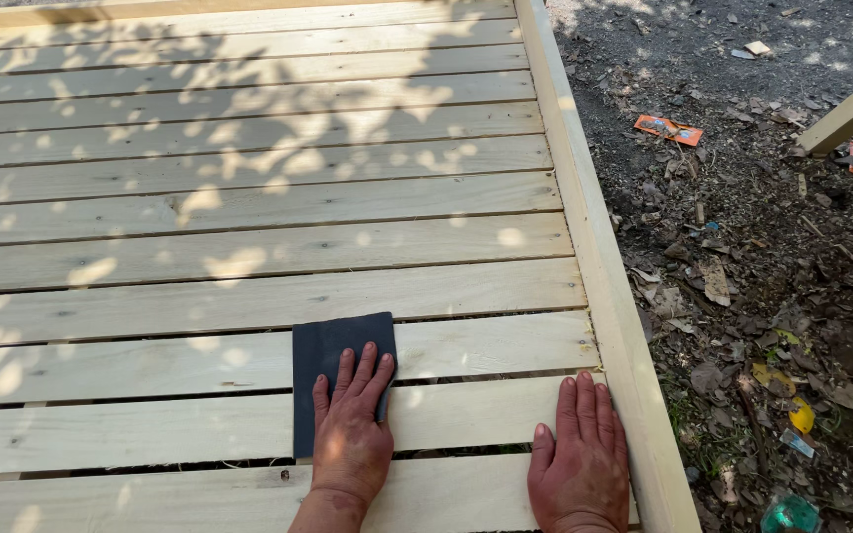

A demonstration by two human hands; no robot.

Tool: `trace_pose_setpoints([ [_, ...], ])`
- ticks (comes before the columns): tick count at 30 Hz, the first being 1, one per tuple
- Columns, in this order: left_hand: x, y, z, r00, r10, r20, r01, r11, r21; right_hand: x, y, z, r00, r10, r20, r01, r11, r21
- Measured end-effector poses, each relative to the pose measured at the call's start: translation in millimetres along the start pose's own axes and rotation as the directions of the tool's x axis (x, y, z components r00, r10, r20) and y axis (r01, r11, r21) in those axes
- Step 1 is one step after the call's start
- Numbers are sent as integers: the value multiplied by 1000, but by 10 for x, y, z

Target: The person sands the slatted surface of an unfinished wooden furniture frame by hand, rubbing a sheet of sandpaper back and forth across the boards. They work progressively along the slats, steadying the frame with the other hand, and at one point rest a bare foot on the frame while sanding.

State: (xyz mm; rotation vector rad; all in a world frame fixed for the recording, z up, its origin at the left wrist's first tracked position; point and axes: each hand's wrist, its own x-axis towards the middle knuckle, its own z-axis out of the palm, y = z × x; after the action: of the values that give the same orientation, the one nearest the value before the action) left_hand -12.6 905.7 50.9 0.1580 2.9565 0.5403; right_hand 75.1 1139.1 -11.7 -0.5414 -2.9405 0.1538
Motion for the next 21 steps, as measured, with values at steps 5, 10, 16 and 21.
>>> trace_pose_setpoints([
  [5,2,861,317,946,119,303,-121,993,-14,21,-5,-38,1000,-6,3,6,1000,18],
  [10,194,1568,496,881,379,284,-330,921,-206,33,22,-18,999,20,34,-22,997,72],
  [16,206,170,162,974,171,149,-169,985,-25,-41,35,41,997,-43,-70,47,998,53],
  [21,225,-66,123,975,-150,-161,138,986,-89,-35,38,68,997,-39,-62,41,998,43],
])
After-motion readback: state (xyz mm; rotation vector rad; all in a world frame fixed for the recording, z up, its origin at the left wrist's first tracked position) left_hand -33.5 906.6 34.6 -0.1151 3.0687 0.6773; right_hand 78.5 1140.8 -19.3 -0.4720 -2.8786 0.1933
